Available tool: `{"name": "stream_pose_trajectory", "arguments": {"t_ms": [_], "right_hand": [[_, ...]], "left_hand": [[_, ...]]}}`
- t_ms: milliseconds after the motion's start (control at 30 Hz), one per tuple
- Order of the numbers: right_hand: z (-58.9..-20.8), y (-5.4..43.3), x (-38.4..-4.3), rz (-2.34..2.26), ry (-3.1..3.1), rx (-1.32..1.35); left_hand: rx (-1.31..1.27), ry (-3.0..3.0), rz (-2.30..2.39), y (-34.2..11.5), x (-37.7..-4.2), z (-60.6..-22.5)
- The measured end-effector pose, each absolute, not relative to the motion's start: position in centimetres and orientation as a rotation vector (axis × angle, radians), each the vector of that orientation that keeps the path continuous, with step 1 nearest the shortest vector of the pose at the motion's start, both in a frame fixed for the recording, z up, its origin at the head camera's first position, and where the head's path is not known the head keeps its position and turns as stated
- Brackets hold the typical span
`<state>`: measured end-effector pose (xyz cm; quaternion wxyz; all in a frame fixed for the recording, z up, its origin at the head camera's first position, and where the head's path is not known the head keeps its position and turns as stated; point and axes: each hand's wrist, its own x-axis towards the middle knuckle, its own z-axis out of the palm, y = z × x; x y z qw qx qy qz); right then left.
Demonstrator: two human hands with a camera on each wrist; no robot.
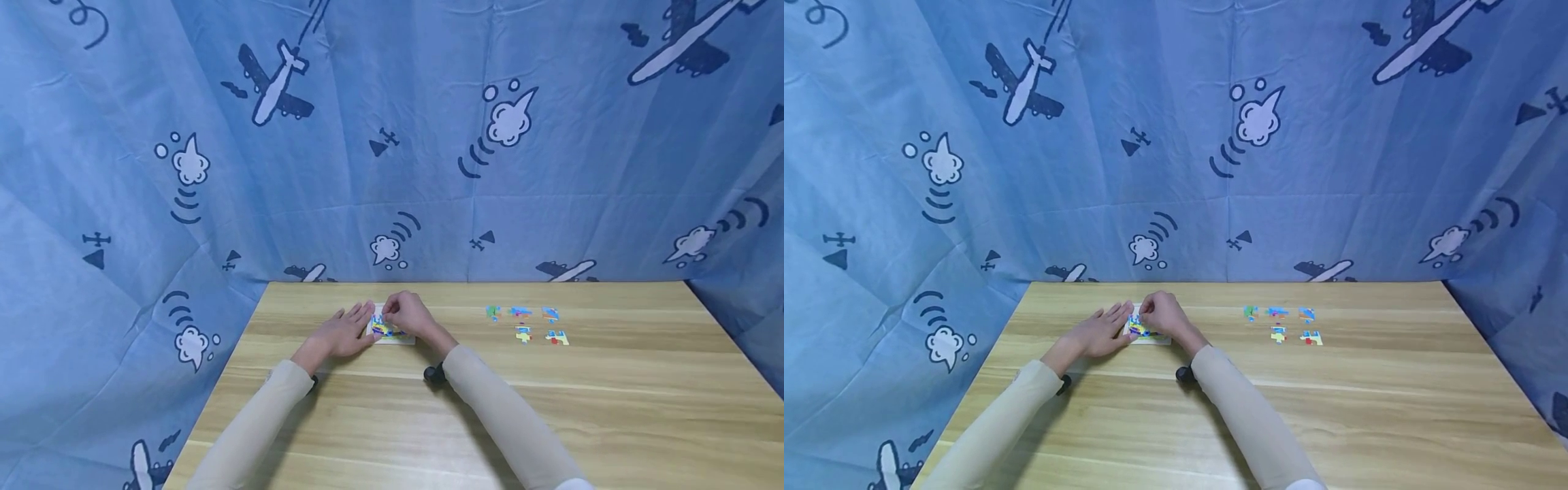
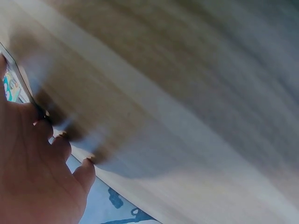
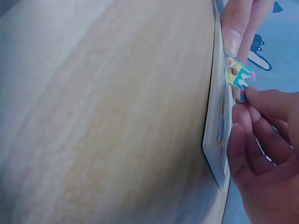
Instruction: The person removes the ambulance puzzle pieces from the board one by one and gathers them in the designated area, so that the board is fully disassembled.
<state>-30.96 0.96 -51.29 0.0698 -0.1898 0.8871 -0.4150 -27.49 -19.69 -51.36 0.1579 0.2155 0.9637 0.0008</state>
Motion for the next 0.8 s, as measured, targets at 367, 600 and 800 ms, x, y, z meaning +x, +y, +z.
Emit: {"name": "stream_pose_trajectory", "arguments": {"t_ms": [367,600,800], "right_hand": [[-50.1,2.4,-30.8,-1.388,2.623,-0.552],[-48.6,4.6,-30.3,-1.424,2.578,-0.550],[-47.7,7.2,-30.2,-1.447,2.595,-0.554]], "left_hand": [[0.622,2.751,0.010,-19.6,-27.4,-51.0],[0.612,2.743,0.023,-19.5,-27.3,-50.9],[0.587,2.744,0.032,-19.5,-27.3,-51.0]]}}
